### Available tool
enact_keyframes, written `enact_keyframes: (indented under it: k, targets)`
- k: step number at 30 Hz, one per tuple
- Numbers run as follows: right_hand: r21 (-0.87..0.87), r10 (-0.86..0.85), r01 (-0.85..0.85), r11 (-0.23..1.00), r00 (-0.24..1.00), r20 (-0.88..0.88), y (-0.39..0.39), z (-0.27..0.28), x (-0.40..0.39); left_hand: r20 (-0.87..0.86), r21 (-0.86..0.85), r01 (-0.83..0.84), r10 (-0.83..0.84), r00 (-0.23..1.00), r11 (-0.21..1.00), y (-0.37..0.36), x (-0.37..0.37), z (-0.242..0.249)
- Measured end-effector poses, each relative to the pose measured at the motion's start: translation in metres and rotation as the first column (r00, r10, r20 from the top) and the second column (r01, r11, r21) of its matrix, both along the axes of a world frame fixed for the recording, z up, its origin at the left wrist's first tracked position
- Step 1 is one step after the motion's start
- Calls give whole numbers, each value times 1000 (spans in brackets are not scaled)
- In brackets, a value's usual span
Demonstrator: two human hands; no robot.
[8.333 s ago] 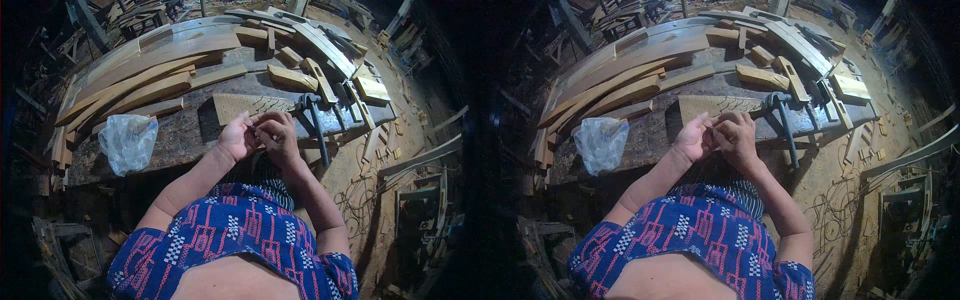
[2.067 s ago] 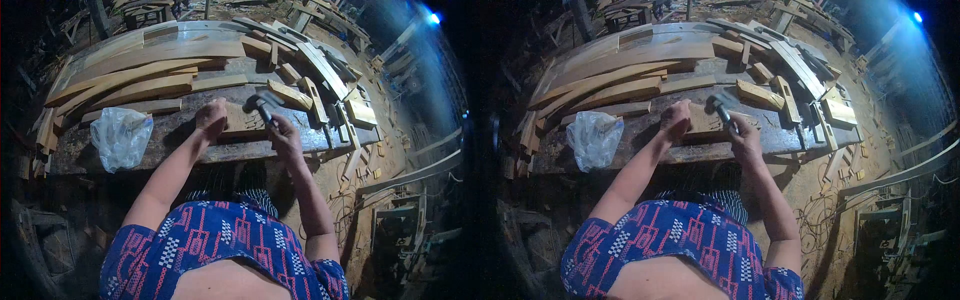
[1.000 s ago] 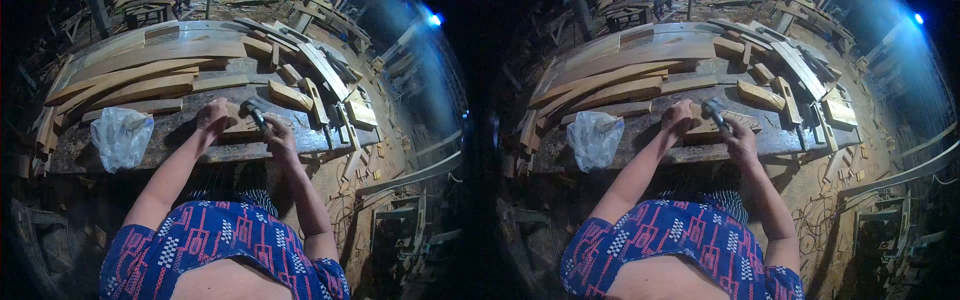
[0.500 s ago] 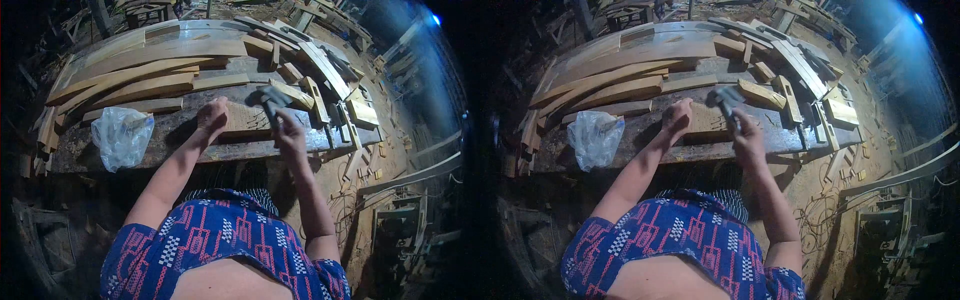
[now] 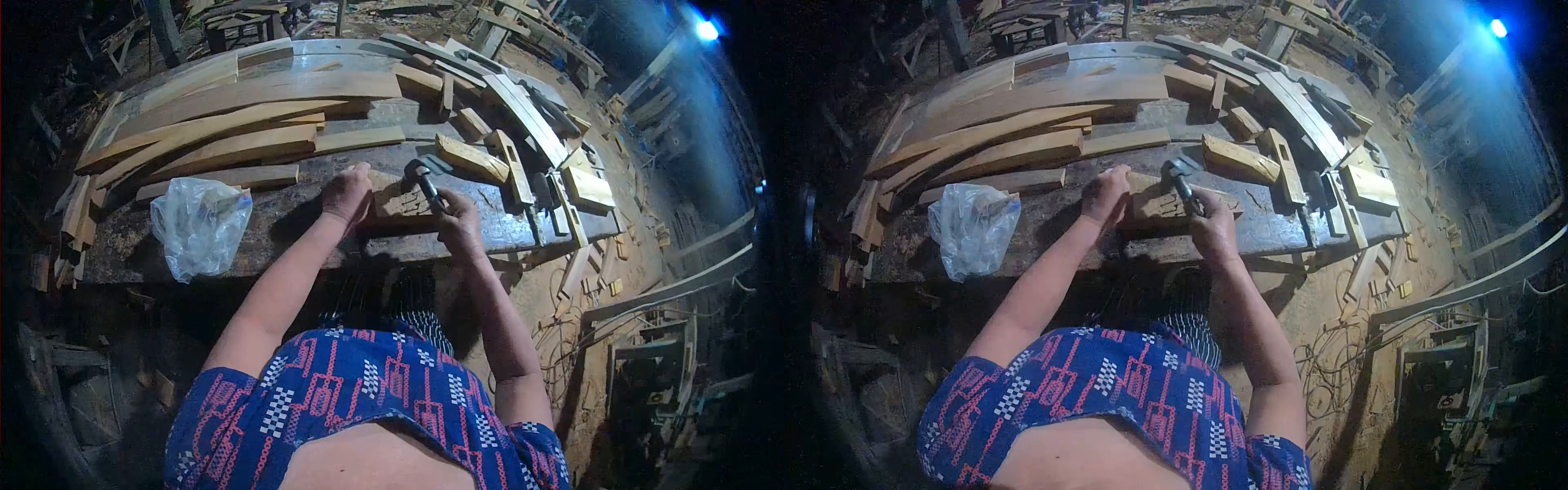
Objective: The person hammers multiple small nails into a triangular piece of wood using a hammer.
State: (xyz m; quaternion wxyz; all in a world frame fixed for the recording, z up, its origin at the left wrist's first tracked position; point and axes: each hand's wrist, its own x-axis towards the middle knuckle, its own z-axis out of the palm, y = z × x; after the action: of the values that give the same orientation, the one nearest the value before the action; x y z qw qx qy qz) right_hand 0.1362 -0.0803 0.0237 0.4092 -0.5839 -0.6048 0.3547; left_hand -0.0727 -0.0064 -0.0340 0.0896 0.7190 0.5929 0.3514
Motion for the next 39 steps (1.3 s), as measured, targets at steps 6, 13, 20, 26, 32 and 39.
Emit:
enact_keyframes:
  k: [6, 13, 20, 26, 32, 39]
  targets:
    - [140, 27, 15, 990, 957, -289, -6, 15, -2, -23, -14, 49, -49, 999, 999, -17, -1, 21]
    - [-42, -47, 37, 998, 961, -273, 4, 11, 15, 242, 183, 52, -97, 965, 982, 23, -16, -20]
    - [89, -335, 333, 939, 942, 14, 7, 17, 82, 895, 12, 792, 347, -281, 611, -30, -37, 29]
    - [298, -535, 444, 845, 700, 473, 4, -38, 119, 821, 61, 771, 408, -400, 634, -68, -12, 47]
    - [412, -573, 402, 818, 631, 522, 14, -68, 126, 820, -21, 771, 453, -351, 636, -87, 3, 68]
    - [647, -566, 167, 744, 672, 477, -5, -39, 79, 783, 5, 795, 492, -380, 607, -92, 15, 64]
